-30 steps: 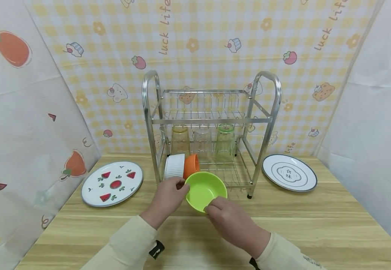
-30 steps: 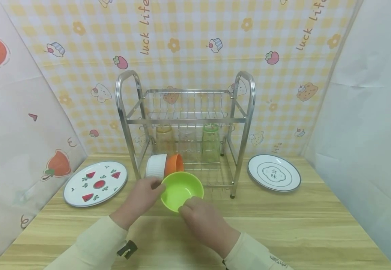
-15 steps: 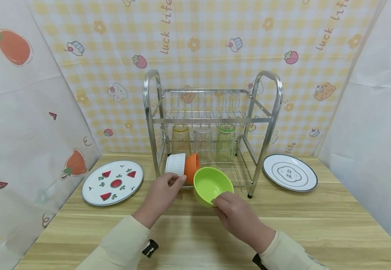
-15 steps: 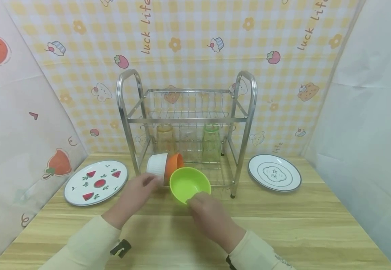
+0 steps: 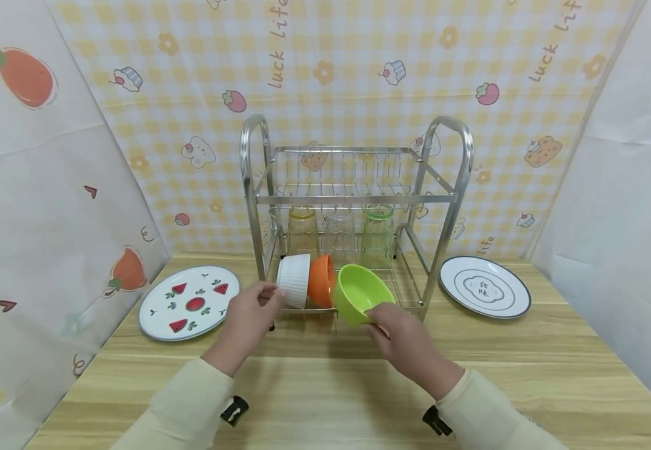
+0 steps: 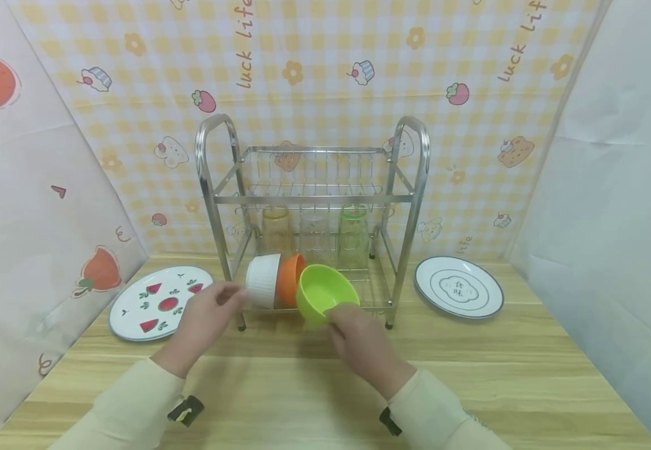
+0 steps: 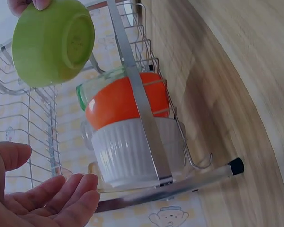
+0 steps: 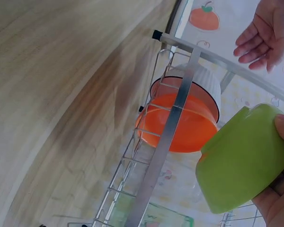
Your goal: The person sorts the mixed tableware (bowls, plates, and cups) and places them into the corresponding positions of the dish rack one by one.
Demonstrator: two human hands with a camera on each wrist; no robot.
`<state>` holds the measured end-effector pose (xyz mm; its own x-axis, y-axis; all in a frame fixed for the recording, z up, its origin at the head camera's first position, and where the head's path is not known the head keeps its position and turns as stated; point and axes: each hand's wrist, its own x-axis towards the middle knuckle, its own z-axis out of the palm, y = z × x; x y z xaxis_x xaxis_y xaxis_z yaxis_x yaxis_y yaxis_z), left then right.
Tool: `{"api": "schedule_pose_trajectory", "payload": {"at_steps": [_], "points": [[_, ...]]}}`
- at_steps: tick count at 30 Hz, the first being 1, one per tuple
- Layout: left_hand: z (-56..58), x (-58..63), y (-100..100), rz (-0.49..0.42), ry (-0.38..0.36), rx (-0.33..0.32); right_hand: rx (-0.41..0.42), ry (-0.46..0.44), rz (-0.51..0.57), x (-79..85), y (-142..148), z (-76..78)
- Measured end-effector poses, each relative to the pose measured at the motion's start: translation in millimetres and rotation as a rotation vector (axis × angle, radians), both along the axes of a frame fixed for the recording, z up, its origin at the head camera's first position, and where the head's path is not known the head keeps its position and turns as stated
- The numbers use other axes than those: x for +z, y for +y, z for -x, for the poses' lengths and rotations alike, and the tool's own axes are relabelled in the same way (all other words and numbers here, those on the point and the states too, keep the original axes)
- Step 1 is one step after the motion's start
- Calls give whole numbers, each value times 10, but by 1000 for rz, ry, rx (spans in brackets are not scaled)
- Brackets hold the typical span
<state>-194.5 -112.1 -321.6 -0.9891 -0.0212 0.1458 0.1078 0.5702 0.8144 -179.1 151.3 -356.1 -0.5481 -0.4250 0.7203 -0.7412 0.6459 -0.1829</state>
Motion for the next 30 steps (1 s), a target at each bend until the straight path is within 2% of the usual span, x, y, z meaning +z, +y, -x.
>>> {"api": "schedule_pose_trajectory", "payload": {"at_steps": [4, 14, 21, 30], "points": [[31, 18, -74, 18, 2, 33, -38, -115, 41, 31, -4, 24], [142, 25, -244, 77, 61, 103, -108, -371, 238, 112, 26, 130], [221, 27, -272, 77, 72, 122, -155, -542, 335, 144, 64, 280], [306, 61, -268, 54, 98, 119, -201, -697, 433, 134, 35, 437]]}}
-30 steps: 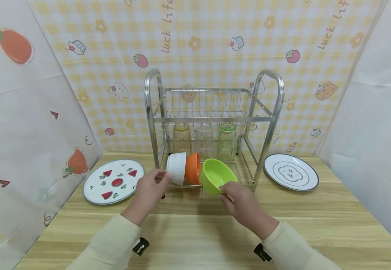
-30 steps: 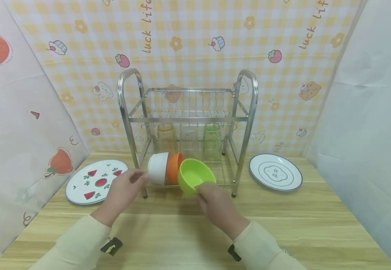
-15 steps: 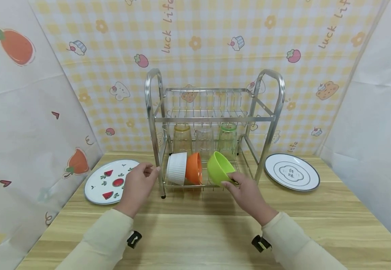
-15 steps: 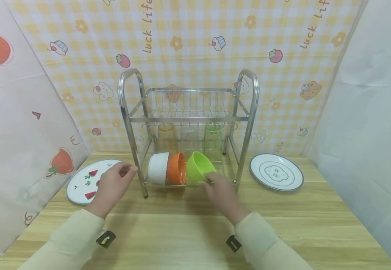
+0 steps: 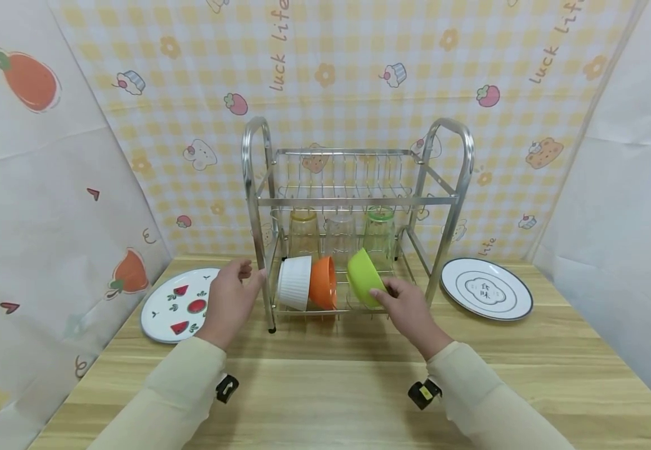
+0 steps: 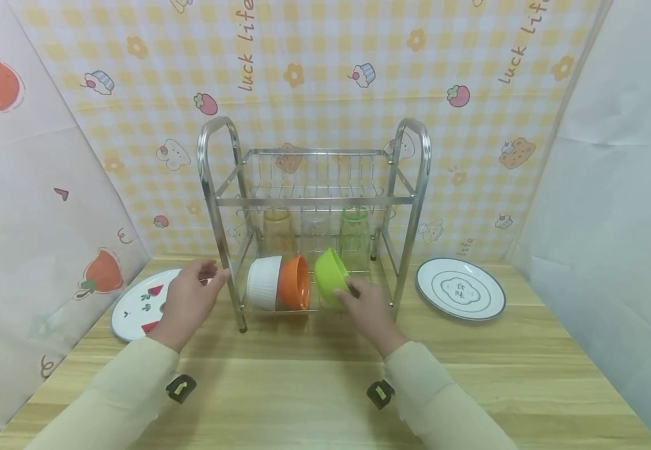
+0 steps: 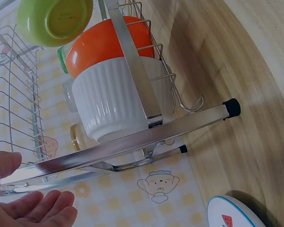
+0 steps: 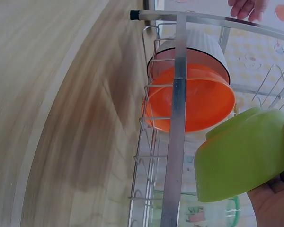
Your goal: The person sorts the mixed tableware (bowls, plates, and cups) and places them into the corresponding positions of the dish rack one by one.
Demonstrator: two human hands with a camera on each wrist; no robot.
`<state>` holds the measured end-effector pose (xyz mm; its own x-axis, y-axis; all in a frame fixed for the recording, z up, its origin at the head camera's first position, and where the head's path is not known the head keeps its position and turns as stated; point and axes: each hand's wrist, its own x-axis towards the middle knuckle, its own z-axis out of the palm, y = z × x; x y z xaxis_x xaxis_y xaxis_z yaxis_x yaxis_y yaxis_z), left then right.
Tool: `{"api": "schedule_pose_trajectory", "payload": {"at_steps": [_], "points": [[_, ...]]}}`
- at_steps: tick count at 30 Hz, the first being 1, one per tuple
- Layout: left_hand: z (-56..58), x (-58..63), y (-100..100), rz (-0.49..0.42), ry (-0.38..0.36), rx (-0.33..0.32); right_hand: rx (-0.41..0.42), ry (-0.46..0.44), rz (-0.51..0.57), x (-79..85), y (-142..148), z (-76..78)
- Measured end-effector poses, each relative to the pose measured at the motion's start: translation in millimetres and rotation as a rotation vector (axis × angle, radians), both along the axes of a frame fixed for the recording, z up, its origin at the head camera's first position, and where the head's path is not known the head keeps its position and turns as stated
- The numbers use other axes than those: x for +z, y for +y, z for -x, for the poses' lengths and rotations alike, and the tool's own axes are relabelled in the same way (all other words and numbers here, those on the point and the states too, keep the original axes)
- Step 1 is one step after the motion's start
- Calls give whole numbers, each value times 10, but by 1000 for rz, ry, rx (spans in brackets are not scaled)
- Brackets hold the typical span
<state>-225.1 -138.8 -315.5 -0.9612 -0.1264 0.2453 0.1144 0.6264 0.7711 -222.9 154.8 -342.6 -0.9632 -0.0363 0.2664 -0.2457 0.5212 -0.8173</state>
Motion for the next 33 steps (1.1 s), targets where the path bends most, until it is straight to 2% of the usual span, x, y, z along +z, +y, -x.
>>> {"api": "schedule_pose_trajectory", "payload": {"at_steps": [7, 19, 28, 33], "points": [[45, 49, 18, -10, -1, -8, -39, -64, 129, -50, -56, 106], [109, 121, 74, -16, -1, -7, -99, -159, 276, -104, -148, 193], [136, 115, 99, -51, 20, -22, -113, -199, 425, -146, -228, 270], [166, 90, 96, -40, 40, -24, -125, -205, 469, -160, -269, 284]]}}
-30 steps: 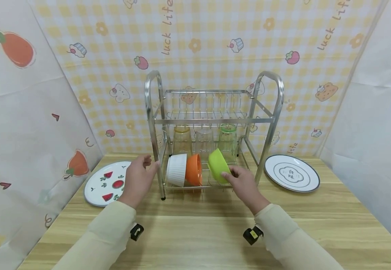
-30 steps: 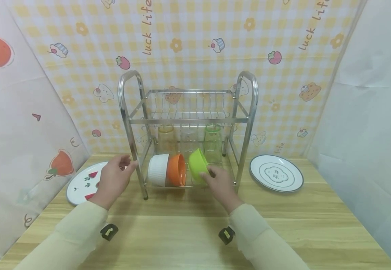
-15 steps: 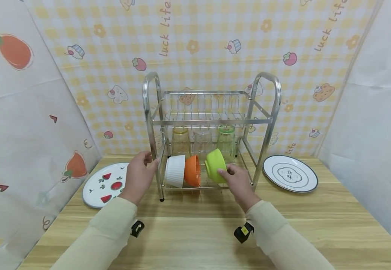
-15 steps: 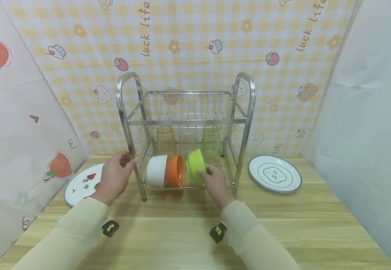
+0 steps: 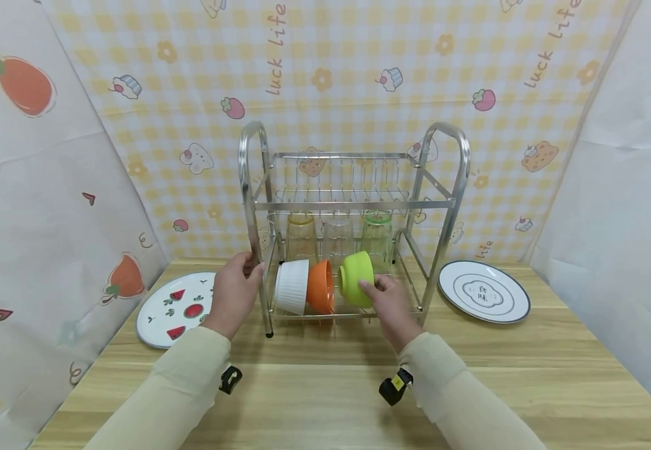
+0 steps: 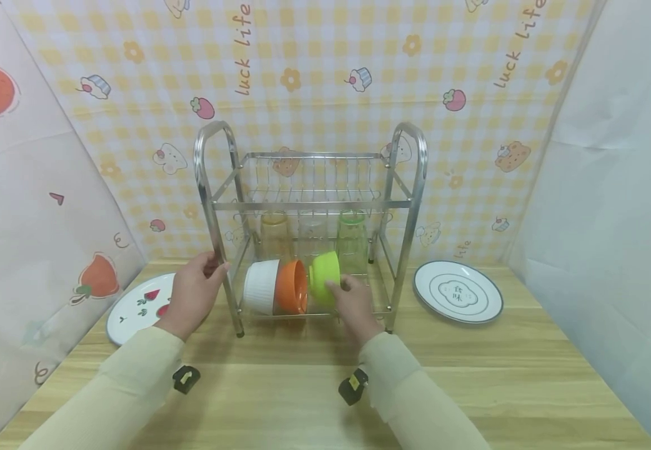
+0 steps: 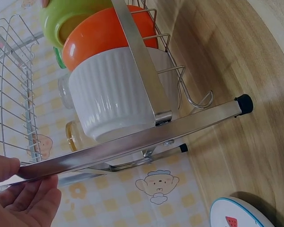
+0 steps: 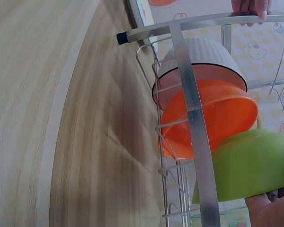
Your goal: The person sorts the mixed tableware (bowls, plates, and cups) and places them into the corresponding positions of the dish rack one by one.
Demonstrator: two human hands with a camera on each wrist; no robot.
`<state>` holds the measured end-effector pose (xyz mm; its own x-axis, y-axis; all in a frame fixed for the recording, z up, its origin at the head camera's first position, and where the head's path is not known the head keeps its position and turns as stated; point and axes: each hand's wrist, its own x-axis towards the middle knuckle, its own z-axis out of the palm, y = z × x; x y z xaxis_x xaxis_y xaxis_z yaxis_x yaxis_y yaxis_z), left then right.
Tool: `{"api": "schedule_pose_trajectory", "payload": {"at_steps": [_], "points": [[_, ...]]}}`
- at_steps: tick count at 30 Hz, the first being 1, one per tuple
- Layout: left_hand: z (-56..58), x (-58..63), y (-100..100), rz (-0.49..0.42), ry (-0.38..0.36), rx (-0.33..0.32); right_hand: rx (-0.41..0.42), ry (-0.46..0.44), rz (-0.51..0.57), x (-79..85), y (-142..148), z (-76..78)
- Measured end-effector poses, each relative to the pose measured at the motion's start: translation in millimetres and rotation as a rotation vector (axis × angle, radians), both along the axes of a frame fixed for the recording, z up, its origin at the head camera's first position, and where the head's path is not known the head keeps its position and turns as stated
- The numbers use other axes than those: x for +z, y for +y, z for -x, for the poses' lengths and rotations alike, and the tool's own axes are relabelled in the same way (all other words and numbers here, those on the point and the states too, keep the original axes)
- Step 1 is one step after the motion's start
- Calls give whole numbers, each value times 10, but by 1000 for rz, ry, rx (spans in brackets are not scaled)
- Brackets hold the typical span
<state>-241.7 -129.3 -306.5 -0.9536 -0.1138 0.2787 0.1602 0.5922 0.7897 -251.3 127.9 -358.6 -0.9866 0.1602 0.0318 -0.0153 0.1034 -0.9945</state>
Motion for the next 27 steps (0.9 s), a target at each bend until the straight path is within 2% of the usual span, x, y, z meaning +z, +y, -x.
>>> {"api": "schedule_pose_trajectory", "payload": {"at_steps": [11, 17, 27], "points": [[47, -20, -34, 60, 8, 2, -3, -82, 85, -66, -70, 53], [78, -48, -48, 86, 28, 7, -23, -77, 109, -96, -92, 60], [83, -52, -49, 81, 27, 2, -37, -50, 78, -166, -111, 82]]}}
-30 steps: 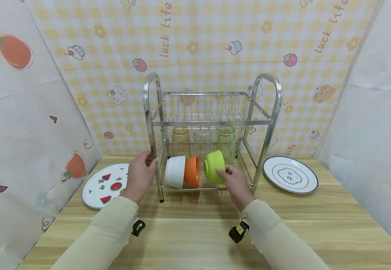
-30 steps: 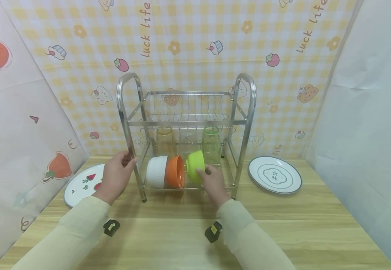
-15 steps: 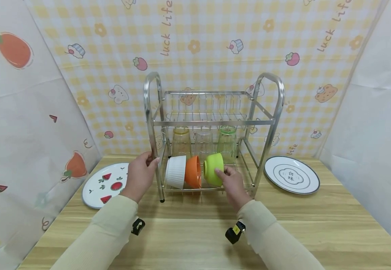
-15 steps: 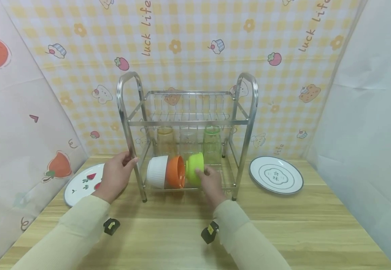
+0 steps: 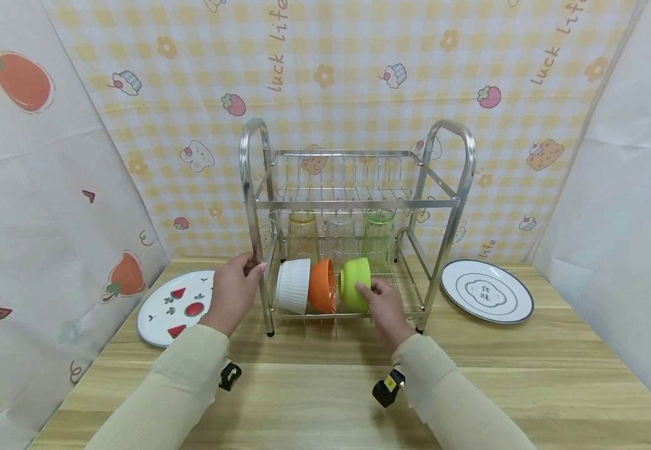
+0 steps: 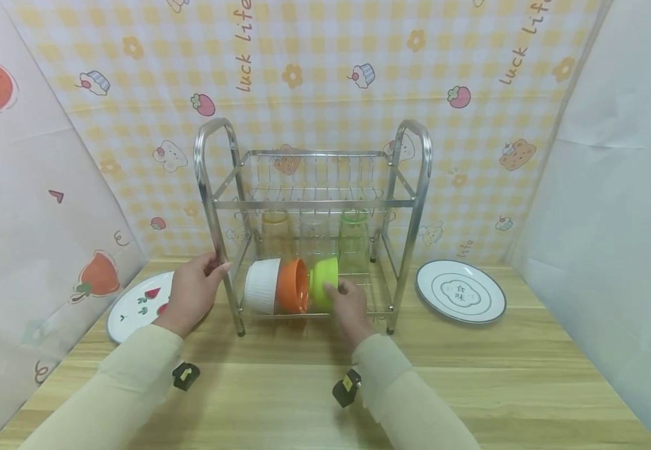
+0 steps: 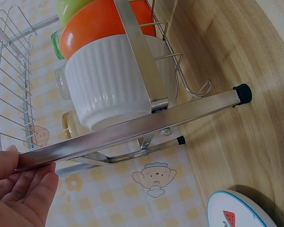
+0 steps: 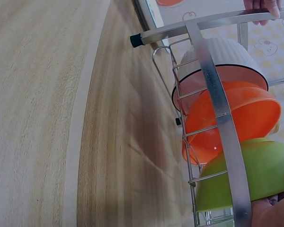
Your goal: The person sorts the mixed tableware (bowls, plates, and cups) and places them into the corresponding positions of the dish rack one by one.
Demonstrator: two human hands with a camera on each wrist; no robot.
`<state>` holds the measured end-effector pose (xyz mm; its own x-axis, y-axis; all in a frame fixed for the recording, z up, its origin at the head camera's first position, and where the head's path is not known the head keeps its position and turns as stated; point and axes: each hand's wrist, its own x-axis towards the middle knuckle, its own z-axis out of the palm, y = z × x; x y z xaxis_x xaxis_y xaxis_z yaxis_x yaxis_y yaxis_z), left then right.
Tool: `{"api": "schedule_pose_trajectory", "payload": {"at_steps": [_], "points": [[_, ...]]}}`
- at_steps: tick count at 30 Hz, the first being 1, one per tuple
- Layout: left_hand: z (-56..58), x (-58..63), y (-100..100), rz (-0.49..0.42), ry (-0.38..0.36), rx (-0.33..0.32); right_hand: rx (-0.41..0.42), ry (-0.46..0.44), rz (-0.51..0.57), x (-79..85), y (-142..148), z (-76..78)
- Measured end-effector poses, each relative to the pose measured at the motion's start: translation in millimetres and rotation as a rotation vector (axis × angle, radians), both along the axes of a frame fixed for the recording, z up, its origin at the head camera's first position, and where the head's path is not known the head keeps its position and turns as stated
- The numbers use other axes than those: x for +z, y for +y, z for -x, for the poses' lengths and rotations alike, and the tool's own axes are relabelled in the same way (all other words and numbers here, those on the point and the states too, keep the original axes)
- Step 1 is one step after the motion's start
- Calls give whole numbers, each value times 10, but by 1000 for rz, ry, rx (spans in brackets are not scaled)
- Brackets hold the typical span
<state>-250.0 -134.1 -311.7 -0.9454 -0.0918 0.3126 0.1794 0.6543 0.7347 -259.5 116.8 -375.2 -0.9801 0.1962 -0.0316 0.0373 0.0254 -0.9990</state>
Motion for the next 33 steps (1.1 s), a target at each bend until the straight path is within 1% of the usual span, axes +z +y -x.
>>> {"api": "schedule_pose_trajectory", "payload": {"at_steps": [8, 19, 23, 28, 33], "points": [[-24, 0, 4, 6, 9, -3, 8, -12, -23, -39, -24, 5], [-15, -14, 4, 22, 34, -10, 20, -34, -72, -19, -24, -6], [-16, -8, 9, 27, 30, -6, 22, -39, -88, -19, -22, -1], [-27, -1, 19, 28, 20, -1, 27, -22, -125, -34, -19, 6], [-42, 11, 25, 27, 28, 1, 33, 13, -180, -37, -11, -11]]}}
